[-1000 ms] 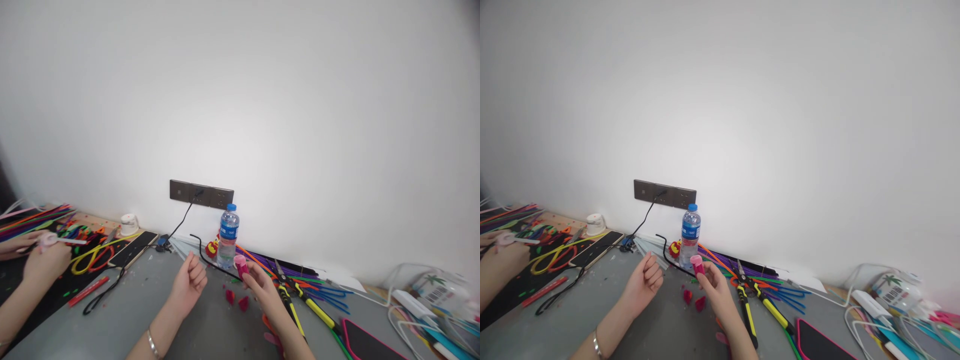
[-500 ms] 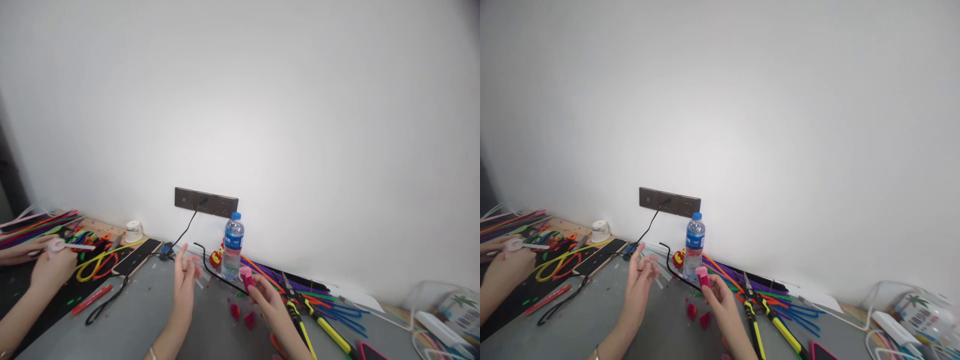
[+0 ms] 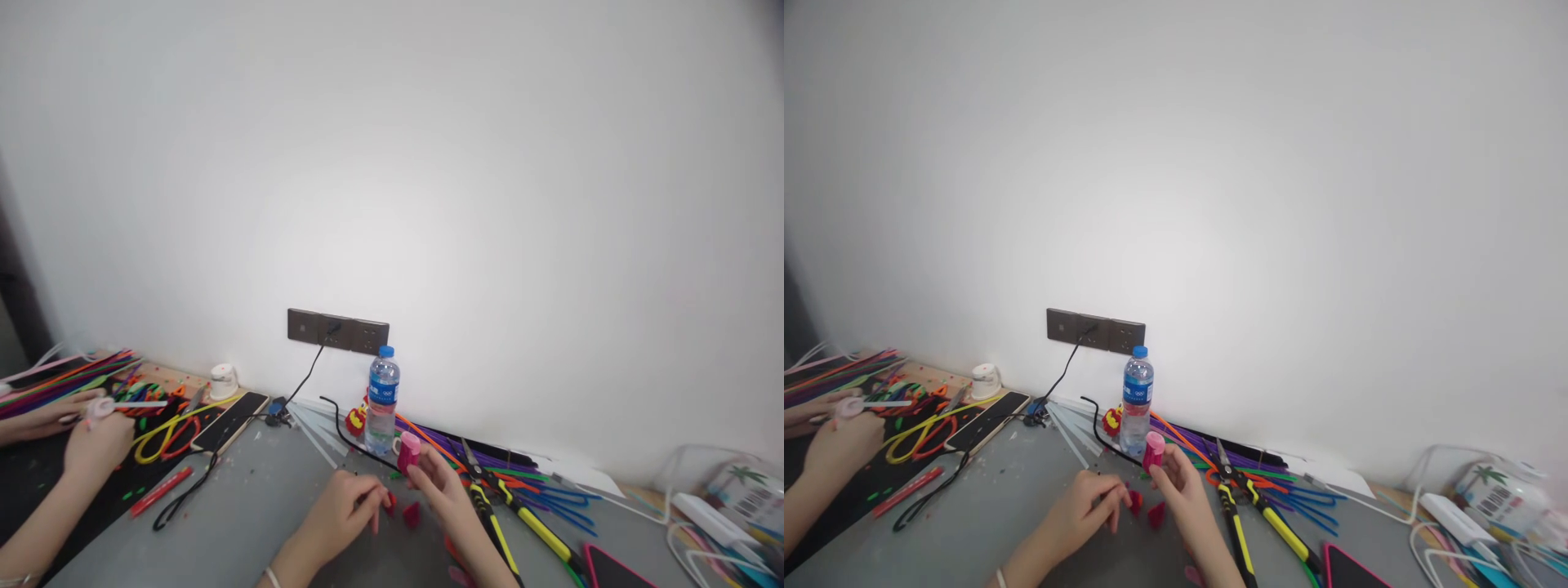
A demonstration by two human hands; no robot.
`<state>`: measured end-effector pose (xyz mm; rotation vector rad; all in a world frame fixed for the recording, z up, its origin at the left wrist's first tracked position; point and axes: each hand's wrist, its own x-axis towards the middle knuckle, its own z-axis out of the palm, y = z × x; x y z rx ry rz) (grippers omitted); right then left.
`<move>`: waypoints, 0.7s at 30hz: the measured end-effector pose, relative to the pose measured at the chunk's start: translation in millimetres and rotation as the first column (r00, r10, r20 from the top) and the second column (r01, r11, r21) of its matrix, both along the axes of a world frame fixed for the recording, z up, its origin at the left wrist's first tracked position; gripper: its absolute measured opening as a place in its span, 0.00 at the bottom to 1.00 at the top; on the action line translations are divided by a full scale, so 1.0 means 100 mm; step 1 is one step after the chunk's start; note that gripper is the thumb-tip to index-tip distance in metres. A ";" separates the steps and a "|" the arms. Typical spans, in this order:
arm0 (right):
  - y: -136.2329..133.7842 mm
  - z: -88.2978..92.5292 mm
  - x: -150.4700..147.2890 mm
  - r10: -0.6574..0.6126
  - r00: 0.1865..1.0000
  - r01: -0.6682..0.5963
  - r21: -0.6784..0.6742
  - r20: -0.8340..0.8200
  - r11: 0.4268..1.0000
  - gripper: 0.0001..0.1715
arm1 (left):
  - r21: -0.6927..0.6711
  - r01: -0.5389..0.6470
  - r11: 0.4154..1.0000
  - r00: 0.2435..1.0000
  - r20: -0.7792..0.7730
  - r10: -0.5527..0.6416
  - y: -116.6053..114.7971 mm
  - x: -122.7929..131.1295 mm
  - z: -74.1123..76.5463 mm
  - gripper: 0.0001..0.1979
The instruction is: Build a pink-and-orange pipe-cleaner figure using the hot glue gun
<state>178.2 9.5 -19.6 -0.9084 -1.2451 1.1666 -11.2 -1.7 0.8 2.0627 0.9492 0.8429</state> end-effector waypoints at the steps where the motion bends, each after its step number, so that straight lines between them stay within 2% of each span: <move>1: 0.00 0.00 -0.01 0.031 0.999 -0.031 -0.001 0.005 1.000 0.22 | 0.004 -0.014 1.000 1.000 0.017 0.014 0.01 0.00 0.00 0.18; 5: -0.05 0.02 -0.04 0.144 0.989 -0.146 0.049 0.044 0.988 0.18 | 0.004 -0.090 0.996 0.993 0.076 0.090 0.04 0.01 -0.04 0.10; 9: -0.10 0.04 -0.08 0.155 0.982 -0.161 0.039 0.109 0.986 0.17 | 0.005 -0.130 0.991 0.990 0.064 0.130 0.03 0.04 -0.10 0.20; 11: -0.11 0.04 -0.11 0.133 0.982 -0.138 0.025 0.130 0.990 0.18 | -0.013 -0.135 0.991 0.985 0.104 0.135 0.03 0.06 -0.12 0.21; 16: -0.09 0.00 -0.16 0.087 0.992 -0.096 0.101 0.095 0.990 0.17 | -0.170 -0.089 0.981 0.925 0.353 0.145 0.06 0.12 -0.15 0.13; 21: -0.08 -0.01 -0.13 0.129 0.989 -0.136 0.088 0.079 0.987 0.18 | -0.294 -0.004 0.956 0.815 0.553 0.173 0.08 0.15 -0.19 0.13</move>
